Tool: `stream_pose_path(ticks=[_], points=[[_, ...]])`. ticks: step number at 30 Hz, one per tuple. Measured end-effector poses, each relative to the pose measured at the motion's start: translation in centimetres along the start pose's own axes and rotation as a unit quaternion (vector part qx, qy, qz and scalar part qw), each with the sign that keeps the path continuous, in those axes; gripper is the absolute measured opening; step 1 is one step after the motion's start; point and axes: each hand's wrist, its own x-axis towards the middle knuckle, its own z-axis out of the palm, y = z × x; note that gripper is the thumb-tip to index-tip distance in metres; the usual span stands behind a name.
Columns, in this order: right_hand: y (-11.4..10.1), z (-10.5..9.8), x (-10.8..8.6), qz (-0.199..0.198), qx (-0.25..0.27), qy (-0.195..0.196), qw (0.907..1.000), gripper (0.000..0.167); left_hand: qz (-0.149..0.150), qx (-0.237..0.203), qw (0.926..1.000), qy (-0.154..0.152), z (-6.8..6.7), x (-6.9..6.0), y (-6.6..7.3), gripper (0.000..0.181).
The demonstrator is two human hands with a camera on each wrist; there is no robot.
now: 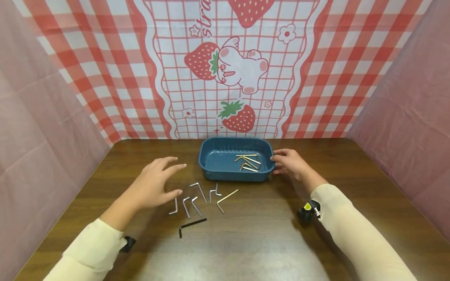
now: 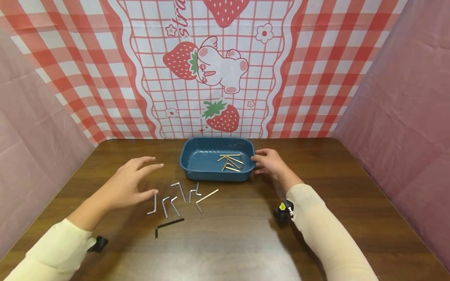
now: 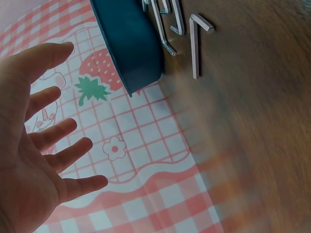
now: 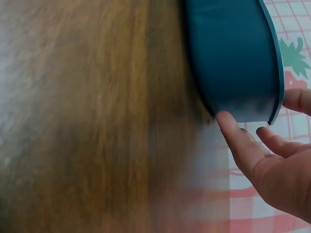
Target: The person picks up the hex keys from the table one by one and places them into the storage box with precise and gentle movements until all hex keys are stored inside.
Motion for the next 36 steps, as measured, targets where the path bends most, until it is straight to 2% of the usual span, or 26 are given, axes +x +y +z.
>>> stream_pose_path(ticks=[8,14,28,36], points=[[-0.3,-0.6,0.4,0.059,0.064,-0.04,0.9954,0.056,0.003,-0.008,1.0,-0.003,0.0,-0.5,0.0,0.069],[-0.7,-0.7,0.3,0.078,0.086,-0.061,0.9914,0.055,0.002,-0.017,0.9998,-0.009,0.1,-0.5,0.0,0.068],[-0.4,-0.7,0.2,0.069,0.096,-0.089,0.9891,0.06,-0.005,-0.022,0.9995,-0.023,0.2,-0.9,0.3,0.065],[-0.2,-0.8,0.2,0.065,0.106,-0.085,0.9886,0.06,-0.006,-0.023,0.9984,-0.052,1.1,-1.4,0.0,0.064]])
